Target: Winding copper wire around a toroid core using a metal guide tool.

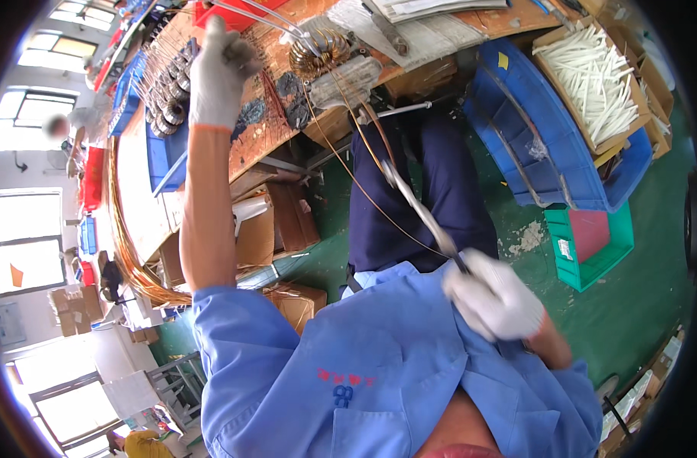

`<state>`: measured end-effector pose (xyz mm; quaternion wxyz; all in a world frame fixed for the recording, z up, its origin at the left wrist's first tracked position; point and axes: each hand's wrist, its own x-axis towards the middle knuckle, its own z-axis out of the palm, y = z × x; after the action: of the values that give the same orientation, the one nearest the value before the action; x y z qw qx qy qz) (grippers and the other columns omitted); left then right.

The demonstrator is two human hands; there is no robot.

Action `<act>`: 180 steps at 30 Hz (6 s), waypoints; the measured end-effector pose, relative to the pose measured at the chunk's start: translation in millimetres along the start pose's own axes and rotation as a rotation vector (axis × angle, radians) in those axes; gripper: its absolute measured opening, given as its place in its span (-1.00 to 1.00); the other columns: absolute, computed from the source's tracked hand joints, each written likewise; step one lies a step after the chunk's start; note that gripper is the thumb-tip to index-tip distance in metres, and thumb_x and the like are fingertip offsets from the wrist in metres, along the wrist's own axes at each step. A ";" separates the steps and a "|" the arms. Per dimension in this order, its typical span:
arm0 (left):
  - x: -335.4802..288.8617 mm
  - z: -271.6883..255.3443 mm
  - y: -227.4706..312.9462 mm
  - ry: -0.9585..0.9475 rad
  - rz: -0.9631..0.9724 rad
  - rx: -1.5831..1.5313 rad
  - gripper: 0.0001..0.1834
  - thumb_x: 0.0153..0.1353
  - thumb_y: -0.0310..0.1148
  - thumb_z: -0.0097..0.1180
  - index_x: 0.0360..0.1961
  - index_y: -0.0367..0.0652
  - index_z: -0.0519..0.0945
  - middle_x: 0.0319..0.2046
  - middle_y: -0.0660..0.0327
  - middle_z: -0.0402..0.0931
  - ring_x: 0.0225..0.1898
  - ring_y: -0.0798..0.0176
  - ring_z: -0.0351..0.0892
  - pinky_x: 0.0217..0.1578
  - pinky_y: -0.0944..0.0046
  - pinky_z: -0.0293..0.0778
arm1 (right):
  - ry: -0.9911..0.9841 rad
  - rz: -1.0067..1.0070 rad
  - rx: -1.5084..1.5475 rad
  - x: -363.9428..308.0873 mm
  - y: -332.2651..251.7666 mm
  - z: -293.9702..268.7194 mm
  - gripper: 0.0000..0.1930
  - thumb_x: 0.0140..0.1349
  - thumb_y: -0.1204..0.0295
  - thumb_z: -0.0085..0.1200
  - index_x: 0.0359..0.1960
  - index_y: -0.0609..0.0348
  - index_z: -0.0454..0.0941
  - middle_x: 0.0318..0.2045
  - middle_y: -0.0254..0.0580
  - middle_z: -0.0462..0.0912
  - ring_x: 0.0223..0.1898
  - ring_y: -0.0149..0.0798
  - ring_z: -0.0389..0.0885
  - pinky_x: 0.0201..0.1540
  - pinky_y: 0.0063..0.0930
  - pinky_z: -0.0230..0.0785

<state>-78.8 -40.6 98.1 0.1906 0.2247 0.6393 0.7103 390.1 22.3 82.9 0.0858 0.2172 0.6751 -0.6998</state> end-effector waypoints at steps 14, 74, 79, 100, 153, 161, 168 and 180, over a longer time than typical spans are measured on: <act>-28.1 125.7 57.3 -0.191 0.669 1.044 -0.18 0.51 0.30 -0.13 0.32 -0.33 0.41 0.05 -0.24 0.64 0.08 -0.24 0.66 0.13 -0.11 0.49 | -0.336 -0.414 -0.138 -83.2 46.4 -4.7 -0.77 0.31 0.31 0.41 -0.11 0.09 0.68 -0.41 -0.25 0.78 -0.49 -0.15 0.77 -0.48 -0.35 0.51; 41.5 81.5 94.9 -1.548 0.141 0.322 -0.21 0.37 0.42 0.07 -0.24 -0.26 0.70 -0.49 0.24 0.60 -0.43 0.30 0.63 -0.38 0.28 0.56 | 0.185 -0.209 0.628 4.4 3.4 -38.3 -0.69 0.58 0.31 -0.07 -0.26 0.33 0.46 -0.71 -0.34 0.40 -0.81 -0.50 0.29 -0.76 -0.53 0.16; 34.8 78.9 78.0 -1.200 -0.052 -0.336 -0.34 0.46 0.37 -0.10 -0.44 -0.02 0.43 -0.61 0.45 0.08 -0.60 0.43 0.03 -0.53 0.33 0.16 | 0.181 -0.044 0.752 48.7 4.1 -27.8 -0.73 0.59 0.35 -0.09 -0.24 0.31 0.48 -0.67 -0.38 0.36 -0.80 -0.52 0.28 -0.77 -0.52 0.13; 36.9 79.2 99.3 -1.087 -0.457 -0.219 -0.38 0.50 0.21 0.02 -0.57 -0.01 0.30 -0.68 0.46 0.06 -0.74 0.55 -0.02 -0.86 0.51 0.04 | 0.077 0.001 0.668 68.4 42.7 -22.0 -0.72 0.59 0.34 -0.11 -0.24 0.28 0.50 -0.62 -0.38 0.42 -0.79 -0.54 0.32 -0.73 -0.57 0.17; 98.8 116.6 -38.5 -0.084 -0.243 0.157 -0.49 0.59 0.08 -0.04 -0.31 -0.16 0.53 -0.64 0.36 0.31 -0.74 0.42 0.16 -0.71 0.38 0.22 | -0.144 -0.207 0.974 207.8 -49.6 11.1 -0.66 0.63 0.21 -0.15 -0.27 0.18 0.43 -0.74 -0.37 0.39 -0.86 -0.45 0.24 -0.76 -0.48 0.13; 53.0 121.5 61.7 -0.148 0.626 0.854 -0.43 0.52 0.11 0.10 -0.05 -0.30 0.63 -0.33 0.24 0.57 -0.32 0.37 0.50 -0.20 0.24 0.51 | -0.466 0.120 0.416 36.1 5.9 -13.8 -0.75 0.52 0.25 0.02 -0.19 0.20 0.55 -0.58 -0.27 0.61 -0.64 -0.34 0.60 -0.55 -0.49 0.38; 14.3 142.8 110.4 -1.569 -0.020 0.917 -0.05 0.14 0.57 0.21 -0.12 -0.30 0.76 -0.29 0.07 0.74 -0.28 0.16 0.75 -0.15 0.19 0.65 | -0.507 -0.541 0.266 -9.5 52.6 -34.7 -0.77 0.48 0.28 0.14 -0.12 0.21 0.61 -0.50 -0.22 0.69 -0.53 -0.24 0.69 -0.45 -0.33 0.53; 87.8 109.1 -36.0 0.041 -0.296 0.138 -0.49 0.59 0.03 0.01 -0.37 -0.20 0.48 -0.61 0.37 0.21 -0.69 0.45 0.14 -0.73 0.37 0.11 | -0.205 -0.299 1.218 215.6 -50.0 29.2 -0.64 0.62 0.15 -0.12 -0.24 0.18 0.46 -0.68 -0.44 0.28 -0.84 -0.45 0.20 -0.78 -0.48 0.04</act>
<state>-90.5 102.1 77.9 0.2642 0.1260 0.7165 0.6332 171.8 34.7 37.6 -0.0875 0.0626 0.1676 -0.9800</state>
